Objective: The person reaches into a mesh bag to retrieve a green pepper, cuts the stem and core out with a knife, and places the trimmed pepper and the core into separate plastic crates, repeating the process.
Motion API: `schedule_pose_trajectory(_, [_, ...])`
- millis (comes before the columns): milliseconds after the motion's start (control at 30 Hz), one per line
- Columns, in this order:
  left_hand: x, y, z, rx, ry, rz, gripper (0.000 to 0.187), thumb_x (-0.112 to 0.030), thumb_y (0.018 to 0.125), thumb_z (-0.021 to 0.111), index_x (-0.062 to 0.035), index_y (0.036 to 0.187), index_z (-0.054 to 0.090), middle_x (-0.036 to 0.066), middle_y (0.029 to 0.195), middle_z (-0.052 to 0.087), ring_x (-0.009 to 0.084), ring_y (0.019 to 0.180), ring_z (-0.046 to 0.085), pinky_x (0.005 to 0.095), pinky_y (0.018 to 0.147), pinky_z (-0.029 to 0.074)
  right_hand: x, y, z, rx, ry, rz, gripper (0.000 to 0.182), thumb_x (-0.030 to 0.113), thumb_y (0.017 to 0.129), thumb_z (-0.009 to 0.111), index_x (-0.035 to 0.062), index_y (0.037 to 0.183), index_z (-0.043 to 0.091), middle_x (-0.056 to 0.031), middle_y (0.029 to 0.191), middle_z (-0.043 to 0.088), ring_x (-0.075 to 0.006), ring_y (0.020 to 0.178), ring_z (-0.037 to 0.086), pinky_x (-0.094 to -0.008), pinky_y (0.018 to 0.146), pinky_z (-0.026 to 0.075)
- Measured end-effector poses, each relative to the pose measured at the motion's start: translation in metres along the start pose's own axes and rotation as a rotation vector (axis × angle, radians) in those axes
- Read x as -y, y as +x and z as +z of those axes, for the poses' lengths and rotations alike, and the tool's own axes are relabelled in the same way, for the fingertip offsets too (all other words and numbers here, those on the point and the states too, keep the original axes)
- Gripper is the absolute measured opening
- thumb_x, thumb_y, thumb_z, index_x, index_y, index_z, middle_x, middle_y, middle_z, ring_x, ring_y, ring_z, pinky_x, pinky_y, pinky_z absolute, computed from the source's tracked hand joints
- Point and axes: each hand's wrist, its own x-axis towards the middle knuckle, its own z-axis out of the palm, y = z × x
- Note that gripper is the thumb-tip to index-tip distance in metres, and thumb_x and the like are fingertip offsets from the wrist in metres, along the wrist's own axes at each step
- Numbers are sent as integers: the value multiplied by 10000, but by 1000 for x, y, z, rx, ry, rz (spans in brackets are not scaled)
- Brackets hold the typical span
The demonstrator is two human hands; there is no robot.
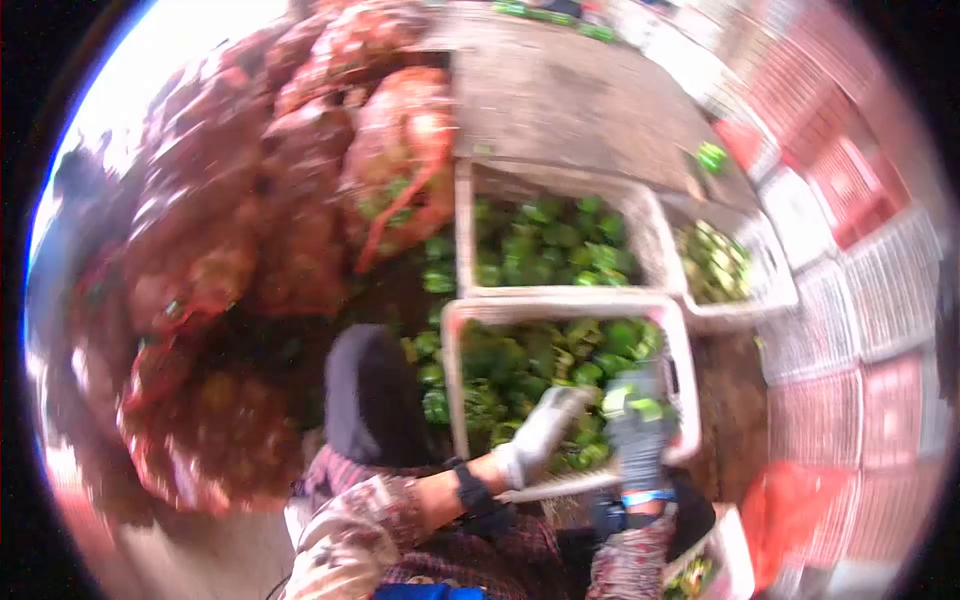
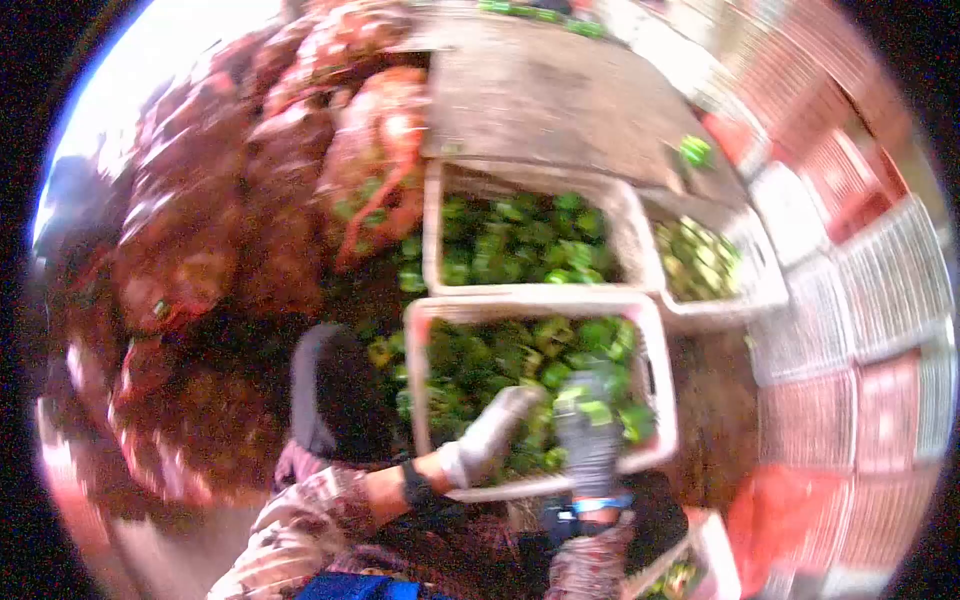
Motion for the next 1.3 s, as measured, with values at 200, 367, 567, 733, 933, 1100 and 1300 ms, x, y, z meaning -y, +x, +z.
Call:
schedule_pose_trajectory(200, [-101, 11, -99, 32, -189, -218, 442, -301, 918, 572, -35, 1270, 538, 151, 1230, 583, 263, 1189, 513, 347, 1039, 370, -47, 221, -58, -203, 283, 385, 209, 145, 926, 538, 35, 1096, 588, -85, 871, 640, -199, 720, 599, -302, 651, 475])
schedule_pose_trajectory(367, [-78, -72, -275, -800, 60, 63, 207, -117, 938, 508, -31, 1058, 653, 58, 966, 674, 148, 886, 624, 302, 807, 505, -9, 151, -41, -184, 289, 369, 234, 158, 923, 548, 31, 1115, 586, -72, 851, 640, -177, 650, 583, -276, 569, 452])
schedule_pose_trajectory(567, [143, -218, -373, -1253, 190, -742, 303, -134, 840, 607, -55, 1132, 622, 111, 1008, 653, 224, 930, 615, 312, 843, 482, 31, -42, -10, -48, 131, 661, 266, 174, 919, 560, 25, 1138, 584, -57, 826, 641, -151, 566, 565, -244, 470, 423])
schedule_pose_trajectory(733, [209, -226, -422, -882, 890, -1091, 623, -166, 776, 606, -129, 1375, 437, 200, 1479, 300, 401, 1317, 342, 443, 1064, 350, 38, -108, -32, 155, -259, 773, 294, 188, 915, 570, 20, 1156, 583, -45, 805, 642, -129, 495, 550, -217, 388, 399])
schedule_pose_trajectory(933, [287, -215, -488, -483, 956, -1076, 761, -213, 759, 651, -141, 1443, 326, 183, 1464, 282, 398, 1299, 346, 479, 1046, 361, 192, -36, -2, -159, 343, 963, 295, 170, 920, 561, -36, 1126, 604, -137, 926, 665, -194, 560, 644, -222, 350, 413])
schedule_pose_trajectory(1100, [231, -199, -451, -705, 786, -969, 719, -255, 789, 653, -90, 1415, 341, 173, 1315, 459, 350, 1166, 488, 451, 968, 437, 139, -59, 12, 56, 239, 897, 298, 138, 945, 523, -27, 1185, 584, -147, 1157, 612, -209, 857, 640, -262, 689, 509])
schedule_pose_trajectory(1300, [109, -177, -373, -939, -583, -198, 595, -417, 846, 598, -57, 1299, 458, 119, 1098, 613, 245, 955, 611, 365, 821, 520, 159, -42, 36, 72, 838, 925, 371, 213, 981, 479, 17, 1295, 496, -123, 1097, 618, -189, 921, 603, -316, 844, 489])
